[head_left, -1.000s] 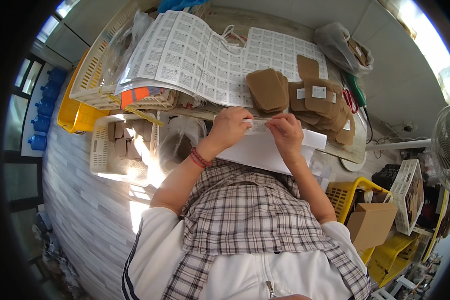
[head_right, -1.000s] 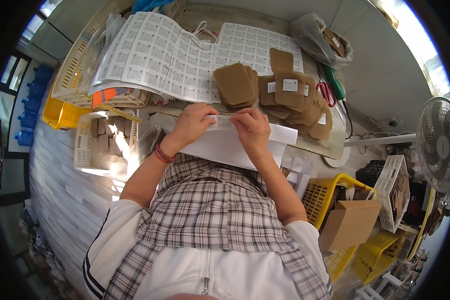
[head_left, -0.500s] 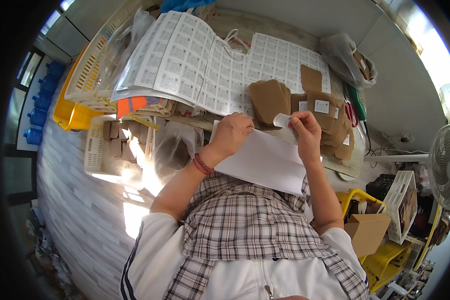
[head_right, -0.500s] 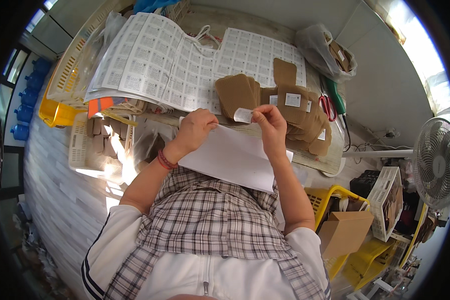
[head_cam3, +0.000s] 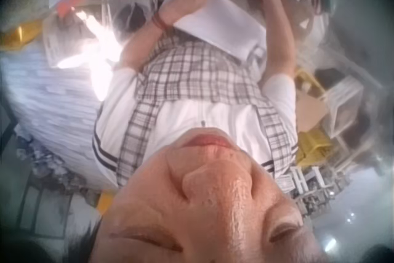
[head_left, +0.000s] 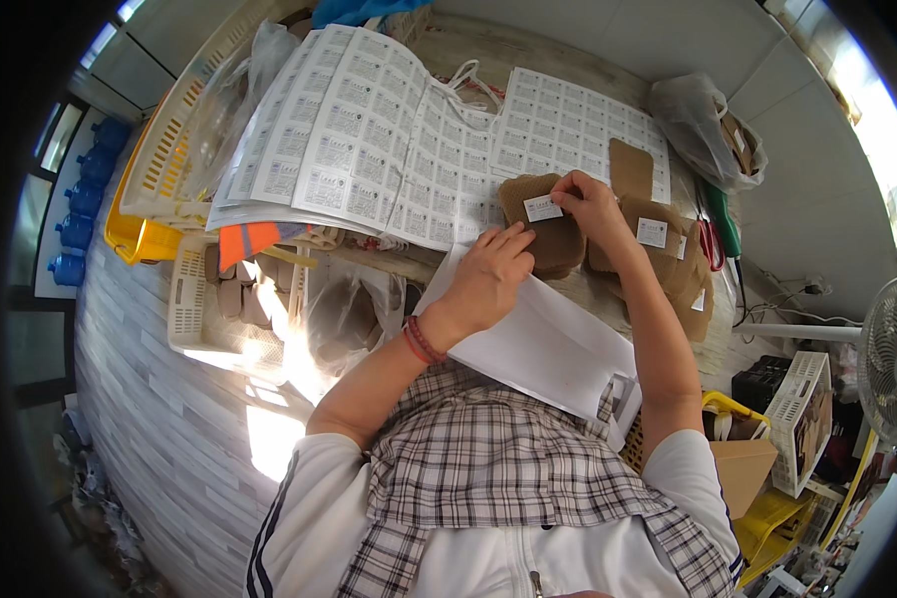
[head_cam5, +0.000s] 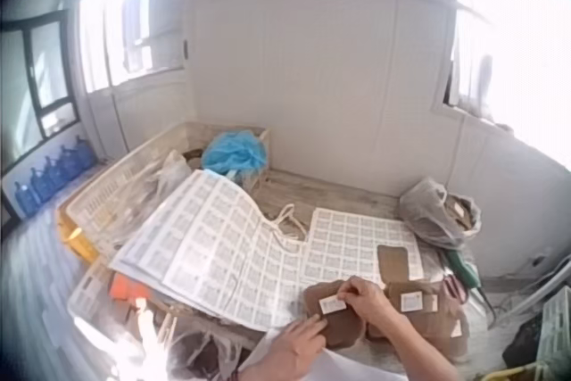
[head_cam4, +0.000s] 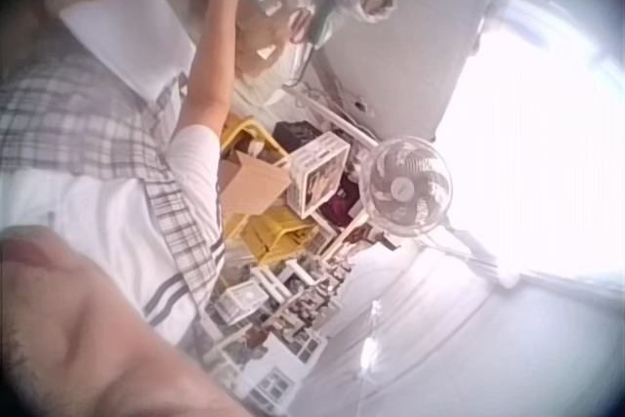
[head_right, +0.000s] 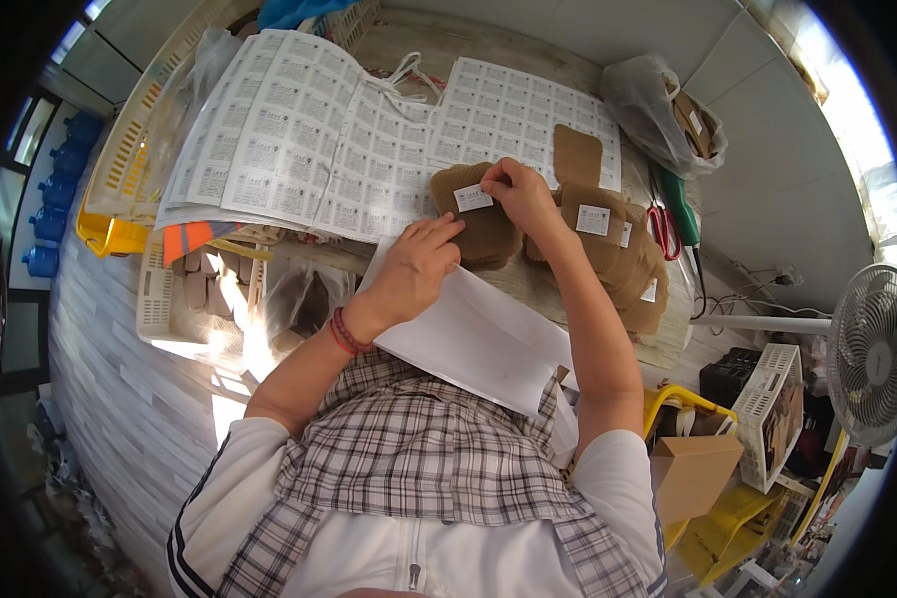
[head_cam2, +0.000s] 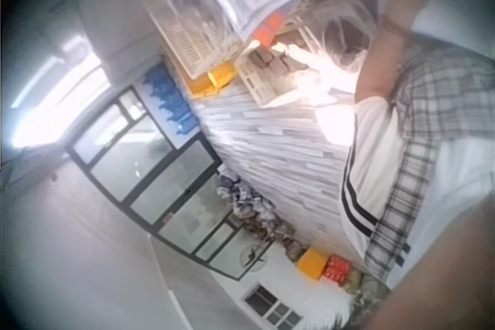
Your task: The person repeatedly peels small white labels from a sheet and affixes them to brown paper pouches on a table. The person handles the pouches one at a time, placing each labeled pouch into a growing stack.
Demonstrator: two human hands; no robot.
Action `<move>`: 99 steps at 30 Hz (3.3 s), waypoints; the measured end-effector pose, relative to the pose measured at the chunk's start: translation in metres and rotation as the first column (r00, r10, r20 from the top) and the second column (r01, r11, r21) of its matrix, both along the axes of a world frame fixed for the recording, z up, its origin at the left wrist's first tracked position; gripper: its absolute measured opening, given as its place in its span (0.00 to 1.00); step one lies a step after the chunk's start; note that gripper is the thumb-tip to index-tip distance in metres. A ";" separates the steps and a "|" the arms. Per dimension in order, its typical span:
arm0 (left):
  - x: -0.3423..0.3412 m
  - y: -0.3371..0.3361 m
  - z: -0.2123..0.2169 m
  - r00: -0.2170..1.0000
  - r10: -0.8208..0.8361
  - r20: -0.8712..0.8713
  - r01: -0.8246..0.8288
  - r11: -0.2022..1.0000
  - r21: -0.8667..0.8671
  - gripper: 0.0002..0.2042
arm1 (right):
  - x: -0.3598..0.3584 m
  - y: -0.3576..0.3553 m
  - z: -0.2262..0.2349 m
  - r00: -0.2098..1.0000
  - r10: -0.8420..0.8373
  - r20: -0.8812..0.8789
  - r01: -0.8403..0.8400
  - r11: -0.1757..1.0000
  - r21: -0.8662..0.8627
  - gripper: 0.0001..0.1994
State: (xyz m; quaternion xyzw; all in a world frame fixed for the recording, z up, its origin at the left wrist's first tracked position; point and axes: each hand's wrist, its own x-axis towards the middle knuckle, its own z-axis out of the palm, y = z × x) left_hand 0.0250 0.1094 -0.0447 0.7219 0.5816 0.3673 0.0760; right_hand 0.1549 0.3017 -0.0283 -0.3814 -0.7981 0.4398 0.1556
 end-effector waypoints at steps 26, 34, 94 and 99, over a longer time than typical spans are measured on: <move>0.005 0.002 0.006 0.997 0.052 0.051 -0.050 0.998 -0.040 0.03 | -0.002 -0.002 -0.007 1.000 0.003 0.018 -0.006 0.991 0.135 0.06; 0.006 0.005 0.003 0.996 0.030 -0.078 -0.032 0.999 -0.030 0.03 | -0.002 -0.020 -0.008 0.999 -0.006 0.047 -0.013 0.917 0.400 0.07; -0.018 -0.049 0.009 0.843 0.269 0.466 -0.010 0.874 -0.486 0.06 | 0.050 -0.174 -0.022 0.937 -0.031 -0.347 0.237 0.787 0.570 0.05; -0.037 -0.032 -0.009 0.727 0.277 0.628 0.187 0.801 -0.569 0.06 | 0.055 -0.176 -0.030 0.899 0.124 -0.421 0.117 0.856 0.503 0.04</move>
